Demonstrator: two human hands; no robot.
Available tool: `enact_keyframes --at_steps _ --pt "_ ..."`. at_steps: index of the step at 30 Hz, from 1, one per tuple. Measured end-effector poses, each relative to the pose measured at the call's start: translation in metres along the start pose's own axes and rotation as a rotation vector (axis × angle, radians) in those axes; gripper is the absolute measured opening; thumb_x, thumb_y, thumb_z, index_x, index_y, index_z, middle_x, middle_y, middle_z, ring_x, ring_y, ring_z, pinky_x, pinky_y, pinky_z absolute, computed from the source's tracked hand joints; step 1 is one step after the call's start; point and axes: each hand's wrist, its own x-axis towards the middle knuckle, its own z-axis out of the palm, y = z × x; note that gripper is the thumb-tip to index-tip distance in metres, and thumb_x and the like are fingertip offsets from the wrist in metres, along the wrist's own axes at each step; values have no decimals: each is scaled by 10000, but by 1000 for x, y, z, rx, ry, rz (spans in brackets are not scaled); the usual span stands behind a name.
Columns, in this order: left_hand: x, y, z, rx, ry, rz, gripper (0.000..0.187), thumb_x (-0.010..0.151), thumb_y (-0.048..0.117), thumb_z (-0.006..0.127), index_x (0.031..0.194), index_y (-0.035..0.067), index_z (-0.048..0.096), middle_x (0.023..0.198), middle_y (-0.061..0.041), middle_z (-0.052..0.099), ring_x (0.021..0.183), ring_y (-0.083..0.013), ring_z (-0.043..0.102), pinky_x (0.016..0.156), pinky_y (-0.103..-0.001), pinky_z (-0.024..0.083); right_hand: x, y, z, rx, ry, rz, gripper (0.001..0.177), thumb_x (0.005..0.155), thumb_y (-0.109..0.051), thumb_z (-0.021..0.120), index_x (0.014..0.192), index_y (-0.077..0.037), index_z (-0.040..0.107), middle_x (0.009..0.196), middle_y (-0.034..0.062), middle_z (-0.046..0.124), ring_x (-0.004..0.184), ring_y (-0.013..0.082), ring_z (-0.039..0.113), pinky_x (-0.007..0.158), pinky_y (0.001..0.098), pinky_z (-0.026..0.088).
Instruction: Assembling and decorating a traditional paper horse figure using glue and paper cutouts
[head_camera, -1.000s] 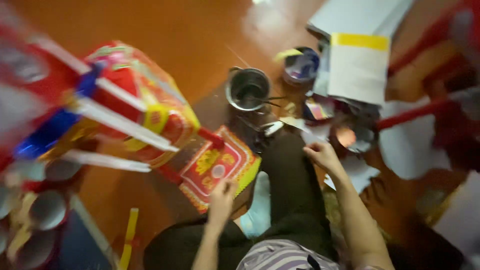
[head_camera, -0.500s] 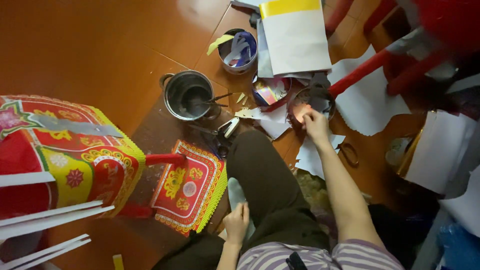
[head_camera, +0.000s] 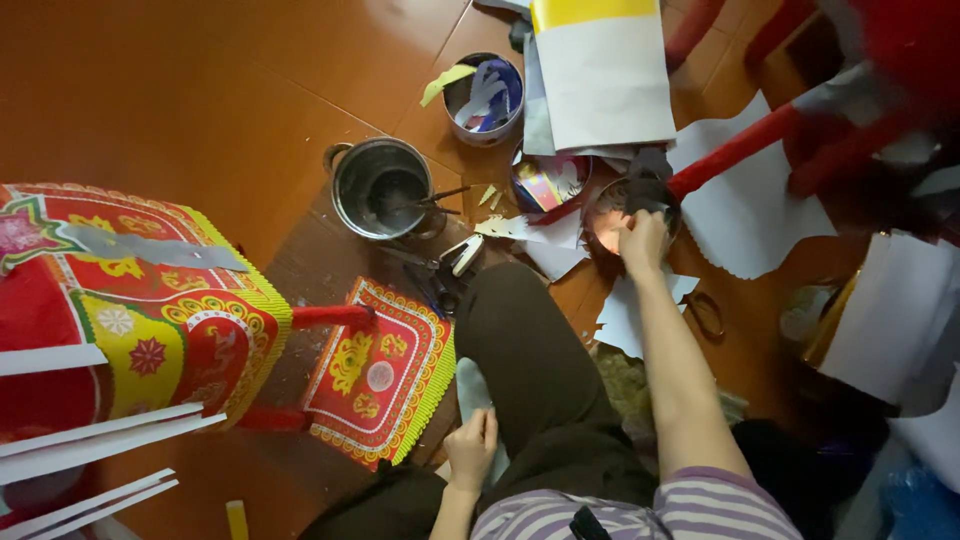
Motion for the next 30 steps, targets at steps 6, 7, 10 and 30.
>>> enact_keyframes --at_steps 6,7,10,30 --pt "-3 -5 7 28 7 19 232 928 274 585 726 194 502 512 -58 547 439 -258 582 372 -403 357 -8 16 -13 348 158 -89 269 724 -59 593 991 -93 603 797 132 701 734 371 651 698 465 457" --pt "-1 -3 4 27 10 20 232 928 274 585 726 194 502 512 -58 547 439 -258 582 372 -403 357 -7 20 -13 349 161 -92 269 724 -59 593 991 -93 603 797 132 701 734 371 651 698 465 457" --pt "4 2 -4 40 84 47 266 923 267 603 699 192 483 468 -33 498 393 -220 543 347 -357 331 -13 19 -24 232 68 71 314 695 -264 654 953 -120 761 847 107 731 783 322 680 712 459 490" --pt "100 73 -114 -821 -66 -407 184 906 206 625 1025 97 711 819 -9 670 751 -102 562 701 -268 456 -229 -137 -66 886 -1145 -452 140 915 -212 638 917 -81 688 807 -18 641 696 47 537 606 201 419"
